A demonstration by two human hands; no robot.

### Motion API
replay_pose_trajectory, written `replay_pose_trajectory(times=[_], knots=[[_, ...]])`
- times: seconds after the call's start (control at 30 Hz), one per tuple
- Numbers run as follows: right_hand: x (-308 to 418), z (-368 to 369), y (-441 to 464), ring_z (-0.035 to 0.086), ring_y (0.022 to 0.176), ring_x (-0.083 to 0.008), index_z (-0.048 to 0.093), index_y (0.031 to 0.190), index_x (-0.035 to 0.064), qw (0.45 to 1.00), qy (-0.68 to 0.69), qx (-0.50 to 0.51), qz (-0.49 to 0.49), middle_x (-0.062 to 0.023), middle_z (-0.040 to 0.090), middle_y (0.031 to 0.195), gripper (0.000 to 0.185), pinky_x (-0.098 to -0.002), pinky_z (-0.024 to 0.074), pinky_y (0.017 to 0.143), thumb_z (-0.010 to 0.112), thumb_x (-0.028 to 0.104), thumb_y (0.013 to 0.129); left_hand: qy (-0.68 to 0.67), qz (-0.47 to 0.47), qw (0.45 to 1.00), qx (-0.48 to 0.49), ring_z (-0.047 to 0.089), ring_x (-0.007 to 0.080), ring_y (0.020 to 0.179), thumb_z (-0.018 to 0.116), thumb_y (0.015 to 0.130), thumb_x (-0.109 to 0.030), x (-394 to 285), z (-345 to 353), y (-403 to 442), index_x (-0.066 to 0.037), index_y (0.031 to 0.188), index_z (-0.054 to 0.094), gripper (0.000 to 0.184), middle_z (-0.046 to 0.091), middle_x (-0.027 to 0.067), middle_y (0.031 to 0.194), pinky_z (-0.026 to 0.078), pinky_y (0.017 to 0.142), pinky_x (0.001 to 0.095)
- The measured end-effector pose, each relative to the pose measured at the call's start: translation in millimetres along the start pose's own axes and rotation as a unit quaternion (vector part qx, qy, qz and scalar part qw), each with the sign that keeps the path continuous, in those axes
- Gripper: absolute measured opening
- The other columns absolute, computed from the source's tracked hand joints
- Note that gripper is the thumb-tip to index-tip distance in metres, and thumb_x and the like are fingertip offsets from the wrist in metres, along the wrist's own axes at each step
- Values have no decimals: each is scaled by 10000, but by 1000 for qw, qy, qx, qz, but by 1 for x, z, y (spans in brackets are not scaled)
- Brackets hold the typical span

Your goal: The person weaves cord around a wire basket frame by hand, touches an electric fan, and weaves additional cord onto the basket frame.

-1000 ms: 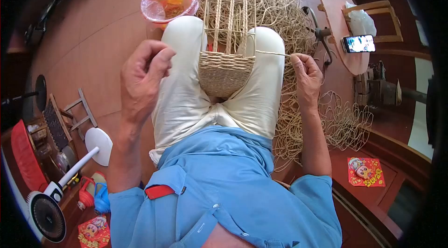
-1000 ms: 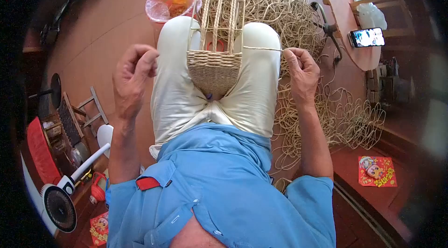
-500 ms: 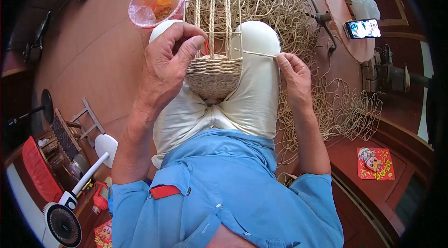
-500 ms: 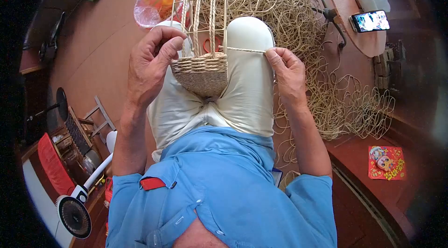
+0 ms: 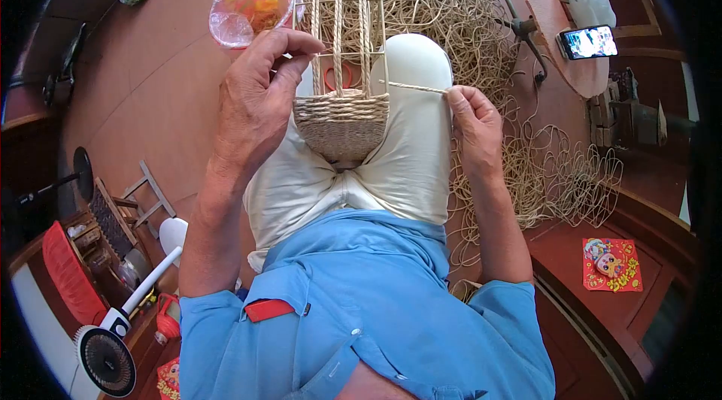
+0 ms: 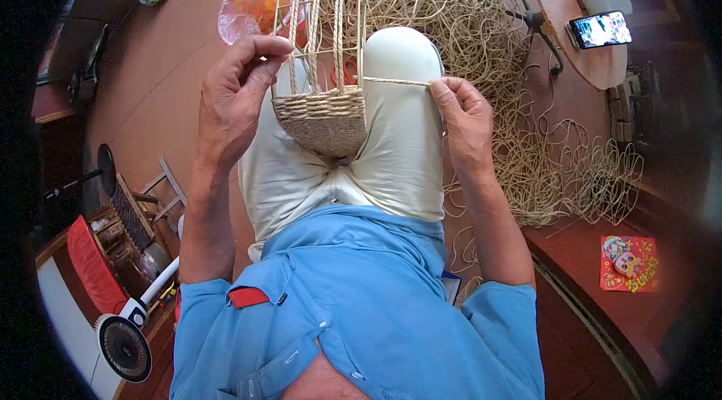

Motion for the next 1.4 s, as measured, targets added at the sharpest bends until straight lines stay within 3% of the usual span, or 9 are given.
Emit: replay_pose_trajectory(times=[0.23, 0.47, 0.7, 0.83, 0.93, 1.1, 1.17, 1.23, 1.4], knots=[[18, -7, -3, 603, 856, -29, 753, 1161, 10, 991, -36, -58, -112, 51, 716, 975, 214, -202, 501, 773, 738, 216, 1105, -37, 2, 999, -11, 692, 127, 981, 666, 1055, -14, 0, -2, -2, -25, 1170, 761, 149, 736, 50, 1070, 556, 891, 293], [22, 5, 0, 440, 664, -39, 789, 1066, 28, 965, -155, -120, -177, 80, 567, 794, 126, -260, 410, 602, 804, 150, 1039, 24, 12, 999, 44, 659, 90, 994, 690, 1067, -31, -12, 10, -4, -10, 1224, 751, 169, 728, 15, 1082, 534, 915, 264], [36, 13, -19, 453, 717, -40, 782, 1097, 15, 908, -274, -126, -291, 45, 589, 874, 134, -220, 410, 659, 807, 131, 1036, 56, 28, 996, 60, 652, 86, 949, 710, 1043, -23, -19, 20, -1, -12, 1220, 756, 182, 703, 17, 1059, 538, 875, 263], [35, 18, -20, 501, 661, -96, 794, 1051, 31, 926, -241, -127, -260, 4, 585, 778, 128, -295, 466, 645, 819, 150, 1012, 105, 54, 989, 87, 674, 169, 855, 742, 989, -33, -34, 31, 3, -32, 1202, 764, 213, 686, 74, 986, 555, 802, 322], [15, 16, -12, 560, 742, -70, 795, 1076, 29, 984, -139, -72, -86, 24, 672, 842, 189, -283, 499, 693, 802, 210, 1024, 119, 60, 985, 111, 684, 203, 852, 744, 988, -43, -39, 36, 2, -42, 1196, 763, 209, 674, 89, 983, 557, 799, 340], [19, 18, -15, 621, 834, -89, 789, 1087, 23, 979, -165, -59, -103, -11, 712, 891, 225, -295, 527, 753, 775, 242, 1040, 159, 148, 970, 105, 686, 276, 846, 754, 978, -38, -35, 46, 3, -48, 1145, 754, 167, 671, 117, 986, 556, 779, 389], [10, 17, -11, 609, 791, -89, 783, 1077, 11, 982, -146, -58, -106, -22, 693, 873, 203, -290, 522, 723, 784, 209, 1031, 167, 103, 973, 123, 687, 291, 859, 757, 971, -24, -38, 47, 3, -48, 1139, 752, 170, 666, 122, 979, 555, 780, 408], [16, 18, -12, 552, 786, -23, 795, 1090, 20, 979, -168, -60, -101, 72, 652, 839, 195, -229, 476, 697, 790, 210, 1046, 172, 128, 969, 122, 685, 296, 859, 756, 971, -22, -35, 49, 5, -47, 1126, 750, 158, 660, 124, 974, 554, 779, 413], [15, 21, -8, 557, 796, -22, 791, 1093, 20, 982, -143, -55, -110, 69, 670, 868, 203, -223, 478, 709, 794, 217, 1046, 197, 155, 961, 120, 677, 312, 874, 755, 969, -22, -34, 55, 7, -41, 1091, 733, 125, 642, 125, 963, 553, 785, 425]])
Point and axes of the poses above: each hand's wrist, its own y-axis towards the middle knuckle, its own z-axis out of the palm, x = y × z, the point moved 3 cm from there along y, towards the middle knuckle
